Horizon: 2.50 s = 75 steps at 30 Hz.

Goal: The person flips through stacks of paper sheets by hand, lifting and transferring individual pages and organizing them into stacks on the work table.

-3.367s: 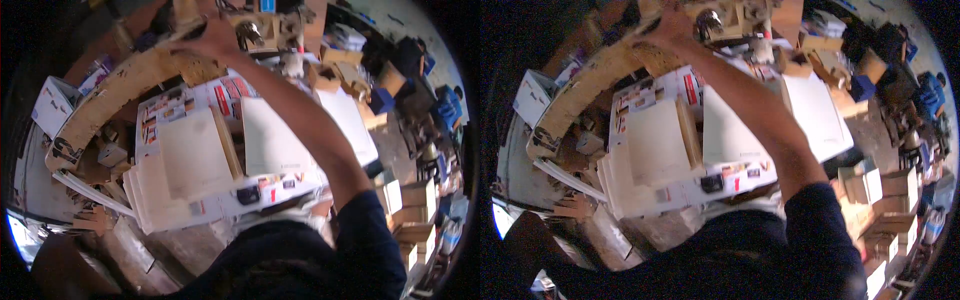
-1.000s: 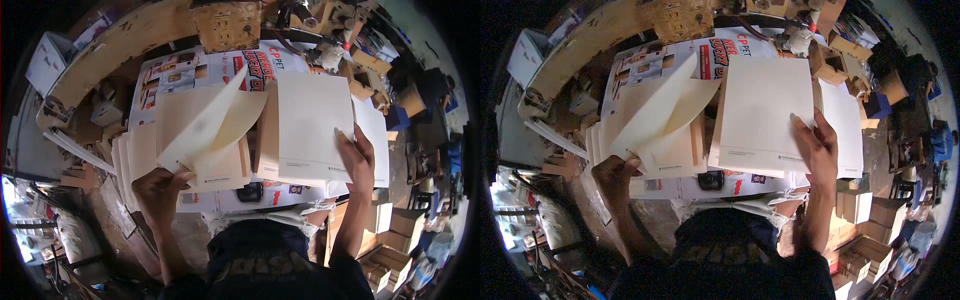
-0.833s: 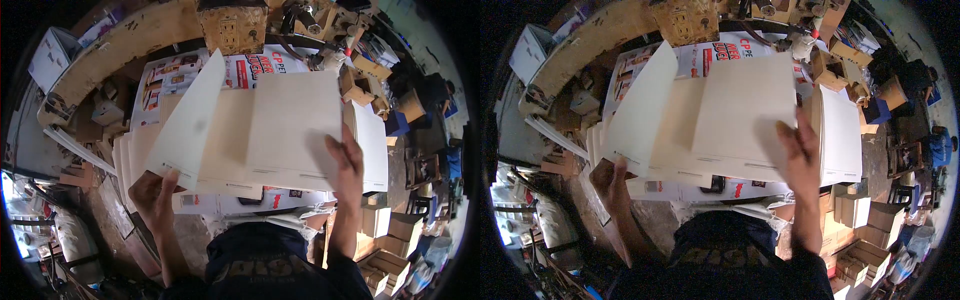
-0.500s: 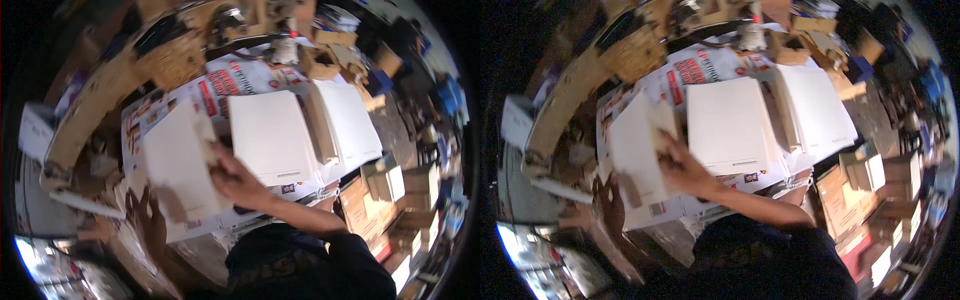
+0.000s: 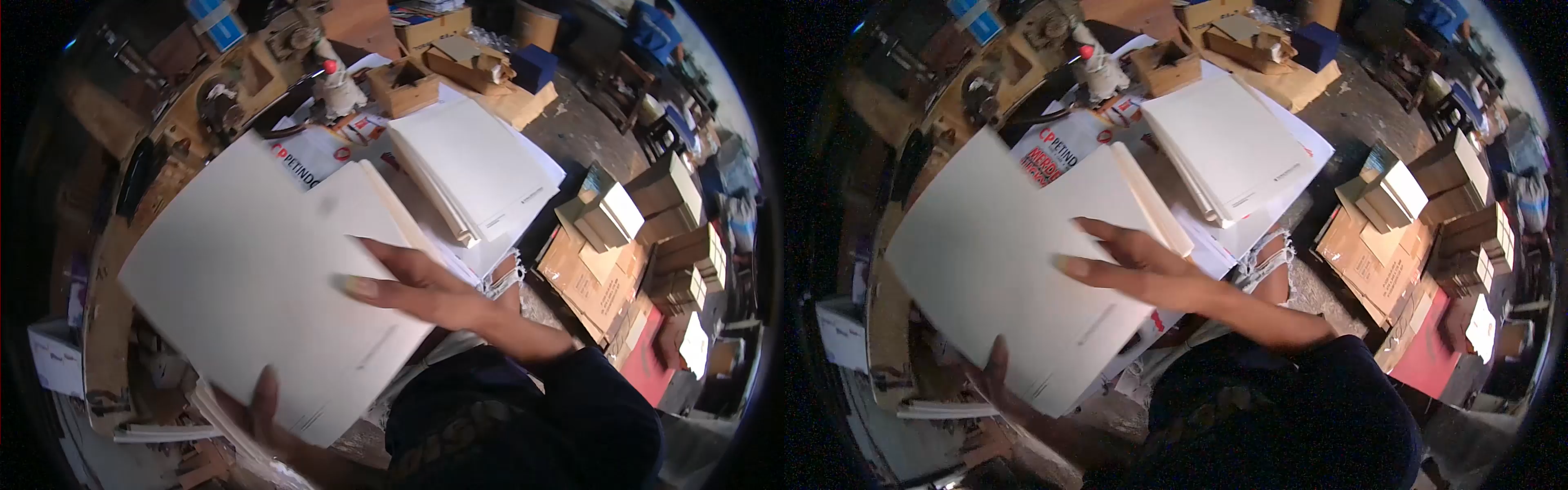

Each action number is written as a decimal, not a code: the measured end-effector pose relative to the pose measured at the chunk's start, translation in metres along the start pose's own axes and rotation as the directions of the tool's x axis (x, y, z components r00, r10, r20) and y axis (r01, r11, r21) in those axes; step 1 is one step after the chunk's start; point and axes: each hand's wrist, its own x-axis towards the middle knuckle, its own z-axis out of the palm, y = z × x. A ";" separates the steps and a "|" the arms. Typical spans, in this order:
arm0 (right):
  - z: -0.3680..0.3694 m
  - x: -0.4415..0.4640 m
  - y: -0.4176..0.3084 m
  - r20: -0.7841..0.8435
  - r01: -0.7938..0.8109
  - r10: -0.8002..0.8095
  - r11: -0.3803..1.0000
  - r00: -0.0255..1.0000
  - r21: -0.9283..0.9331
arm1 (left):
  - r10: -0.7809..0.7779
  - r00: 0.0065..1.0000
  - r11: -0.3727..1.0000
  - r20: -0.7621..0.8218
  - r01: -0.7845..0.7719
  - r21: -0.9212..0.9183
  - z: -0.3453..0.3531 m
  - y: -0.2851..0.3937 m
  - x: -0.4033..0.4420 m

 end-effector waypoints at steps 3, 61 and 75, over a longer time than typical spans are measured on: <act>-0.037 -0.033 -0.021 -0.315 0.015 -0.013 1.000 0.949 0.006 | 0.089 0.977 0.954 0.194 -0.028 -0.298 0.063 -0.010 0.011; -0.214 -0.061 -0.030 -0.720 -0.294 -0.148 0.843 0.678 -0.451 | -0.113 0.653 0.994 0.749 0.080 0.080 0.095 0.002 0.027; -0.113 -0.038 -0.046 -0.659 -0.086 -0.282 0.880 0.697 -0.467 | -0.268 0.812 0.803 0.519 0.485 -0.345 0.071 -0.014 0.007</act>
